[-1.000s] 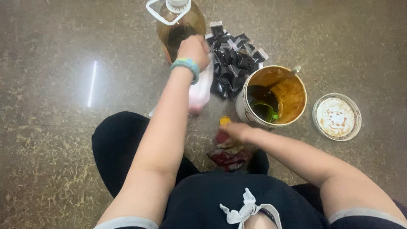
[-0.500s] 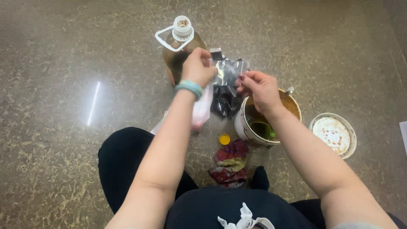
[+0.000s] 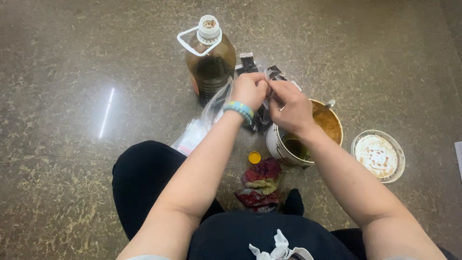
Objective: The person opens small plastic packets and pours the dark liquid contents into a large bucket using a green measuring cup.
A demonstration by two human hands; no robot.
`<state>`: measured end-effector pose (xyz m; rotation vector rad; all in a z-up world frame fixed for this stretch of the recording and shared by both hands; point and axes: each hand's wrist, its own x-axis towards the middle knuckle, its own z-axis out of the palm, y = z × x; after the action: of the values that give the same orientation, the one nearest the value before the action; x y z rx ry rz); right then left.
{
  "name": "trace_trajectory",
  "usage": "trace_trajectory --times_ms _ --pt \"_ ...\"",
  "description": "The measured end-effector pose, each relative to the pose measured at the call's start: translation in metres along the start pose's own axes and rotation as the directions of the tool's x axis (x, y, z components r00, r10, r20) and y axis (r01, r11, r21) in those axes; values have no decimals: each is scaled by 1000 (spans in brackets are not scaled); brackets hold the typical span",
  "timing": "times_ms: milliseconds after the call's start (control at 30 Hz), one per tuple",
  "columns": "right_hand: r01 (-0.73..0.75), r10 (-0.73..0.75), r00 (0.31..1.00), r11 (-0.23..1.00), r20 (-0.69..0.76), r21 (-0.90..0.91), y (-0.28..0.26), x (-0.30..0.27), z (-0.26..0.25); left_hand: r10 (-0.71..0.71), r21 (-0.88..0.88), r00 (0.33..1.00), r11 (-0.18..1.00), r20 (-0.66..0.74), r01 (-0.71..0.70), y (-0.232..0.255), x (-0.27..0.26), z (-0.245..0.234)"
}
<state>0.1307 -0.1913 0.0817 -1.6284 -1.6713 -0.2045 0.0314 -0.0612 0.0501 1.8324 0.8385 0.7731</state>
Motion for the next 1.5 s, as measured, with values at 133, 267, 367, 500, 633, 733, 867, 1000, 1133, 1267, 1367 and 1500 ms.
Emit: trace_trajectory --times_ms 133,267,367,500,633,733,867,1000,1133,1267,1367,1500 --pt "-30 30 999 1000 11 -2 0 5 -4 101 174 984 982 -145 -75 -16 2 13" --pt "-262 244 961 954 129 147 5 5 -1 33 107 999 994 8 -34 -8 1 0" --pt "-422 361 900 862 246 281 26 2 0 -14 24 984 1000 178 10 -1 1 -11" --pt "-621 421 763 686 490 378 39 12 -17 -165 -149 843 950 512 276 22 -2 -38" --pt "-544 346 793 772 501 328 45 11 -21 -137 -182 828 944 543 275 10 1 -23" --pt "-343 306 913 934 268 102 37 4 -13 36 33 937 998 348 -51 -7 1 6" --pt "-38 64 993 969 100 -244 35 -1 -11 104 279 972 947 209 -161 -19 -4 27" --pt "-221 185 921 973 342 69 15 18 -25 49 282 980 954 191 -103 -21 -2 22" --pt "-125 99 976 984 195 125 59 -4 2 -158 473 983 876 97 94 7 -15 15" --pt "-391 344 915 886 210 250 108 -14 17 250 263 968 933 21 -247 9 -22 22" --pt "-606 522 795 689 308 397 100 -12 3 371 266 909 872 189 -412 15 -25 18" --pt "-713 542 695 442 471 544 116 -18 -7 516 320 797 733 313 -600 -3 -16 19"
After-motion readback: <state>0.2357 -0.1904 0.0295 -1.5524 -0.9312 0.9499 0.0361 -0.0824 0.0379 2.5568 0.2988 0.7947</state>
